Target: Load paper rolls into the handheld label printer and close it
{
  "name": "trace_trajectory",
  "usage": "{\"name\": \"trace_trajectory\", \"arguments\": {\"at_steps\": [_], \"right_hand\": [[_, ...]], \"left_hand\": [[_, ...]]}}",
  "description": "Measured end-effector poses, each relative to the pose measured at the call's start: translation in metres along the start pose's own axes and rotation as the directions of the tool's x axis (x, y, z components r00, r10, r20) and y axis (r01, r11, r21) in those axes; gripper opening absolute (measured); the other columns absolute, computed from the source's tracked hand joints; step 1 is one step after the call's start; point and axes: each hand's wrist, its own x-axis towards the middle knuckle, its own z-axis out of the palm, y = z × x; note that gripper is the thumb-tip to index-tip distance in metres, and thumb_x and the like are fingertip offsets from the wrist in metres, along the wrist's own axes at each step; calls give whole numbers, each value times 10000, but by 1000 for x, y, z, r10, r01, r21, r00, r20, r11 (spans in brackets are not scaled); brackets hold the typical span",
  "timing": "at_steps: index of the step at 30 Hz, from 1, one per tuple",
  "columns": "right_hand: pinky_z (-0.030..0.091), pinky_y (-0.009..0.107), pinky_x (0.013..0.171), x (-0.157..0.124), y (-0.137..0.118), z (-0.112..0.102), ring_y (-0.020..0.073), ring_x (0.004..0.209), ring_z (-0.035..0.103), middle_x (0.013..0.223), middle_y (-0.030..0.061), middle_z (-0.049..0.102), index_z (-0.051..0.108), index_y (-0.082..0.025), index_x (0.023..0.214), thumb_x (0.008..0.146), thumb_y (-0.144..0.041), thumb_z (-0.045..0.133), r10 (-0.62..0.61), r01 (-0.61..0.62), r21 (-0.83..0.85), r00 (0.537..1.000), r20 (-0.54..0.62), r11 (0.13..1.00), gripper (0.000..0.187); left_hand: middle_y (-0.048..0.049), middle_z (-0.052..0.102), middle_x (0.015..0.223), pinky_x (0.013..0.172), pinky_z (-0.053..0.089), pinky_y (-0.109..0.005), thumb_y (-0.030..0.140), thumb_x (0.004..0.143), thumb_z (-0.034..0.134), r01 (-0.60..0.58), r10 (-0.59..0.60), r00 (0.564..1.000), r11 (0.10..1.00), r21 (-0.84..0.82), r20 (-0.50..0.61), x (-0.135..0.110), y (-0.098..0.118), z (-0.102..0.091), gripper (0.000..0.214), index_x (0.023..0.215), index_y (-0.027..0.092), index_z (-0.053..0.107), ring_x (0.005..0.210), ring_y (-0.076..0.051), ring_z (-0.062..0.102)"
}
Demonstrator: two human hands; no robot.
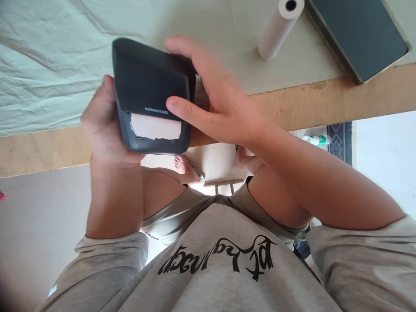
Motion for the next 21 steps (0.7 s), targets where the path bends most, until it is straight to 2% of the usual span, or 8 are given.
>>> {"name": "trace_trajectory", "arguments": {"at_steps": [3,6,9,12,14,16,19,21], "right_hand": [[450,372,1212,-1,-2,-1,168,1401,508,1494,96,505,409,-196,1396,952,-415,526,-37,36,31,999,36,999,508],[427,377,1237,-1,-2,-2,187,1440,482,1527,111,477,401,-184,1417,932,-433,551,-42,42,6,997,69,999,565],[393,401,1271,0,0,-2,213,1488,439,1563,104,434,391,-206,1437,897,-498,594,-41,43,-19,996,79,999,646],[433,409,1237,0,1,-3,234,1470,460,1563,94,437,407,-225,1444,860,-483,645,-35,38,-34,997,72,999,681],[489,383,1162,0,-1,-5,233,1430,491,1535,94,467,438,-222,1436,853,-484,663,-53,57,-60,997,62,997,678],[528,360,1058,-1,-7,-8,236,1361,523,1446,104,529,495,-181,1399,842,-538,666,-69,69,-145,998,5,987,683],[516,298,816,-2,-23,-9,143,1010,609,1218,44,617,588,-177,1206,875,-546,644,-57,-3,-253,972,-230,967,499],[464,243,672,1,-34,-7,32,742,553,1169,-32,606,536,-234,1111,963,-457,562,6,-87,-188,918,-396,978,268]], "left_hand": [[-58,720,948,950,590,-429,555,984,447,-45,44,999,998,-52,-15,0,-3,-3,413,863,231,674,1167,-273,685],[-42,685,854,811,570,-413,564,988,457,-50,49,999,998,-43,-11,4,-6,-9,447,771,242,680,901,-234,688],[-25,611,700,619,470,-393,597,971,461,-157,156,987,987,-28,-21,10,-11,-13,481,715,263,693,628,-189,548],[-12,537,607,524,399,-364,584,976,464,-210,209,977,977,-42,-35,13,-13,-11,505,664,258,688,517,-145,423],[-7,545,612,538,448,-357,569,983,469,-163,161,986,985,-53,-41,10,-9,-5,501,660,247,676,541,-146,482],[-11,609,688,640,544,-374,588,991,435,-97,94,995,992,-81,-33,5,-4,2,507,723,236,682,691,-184,635],[-34,709,922,838,598,-426,601,998,378,-98,97,995,992,-82,-14,-1,0,6,508,839,226,682,1066,-265,714],[-57,731,1017,877,588,-431,602,971,433,-121,121,992,992,-26,26,-2,-1,2,453,901,229,679,1138,-289,696]]}}
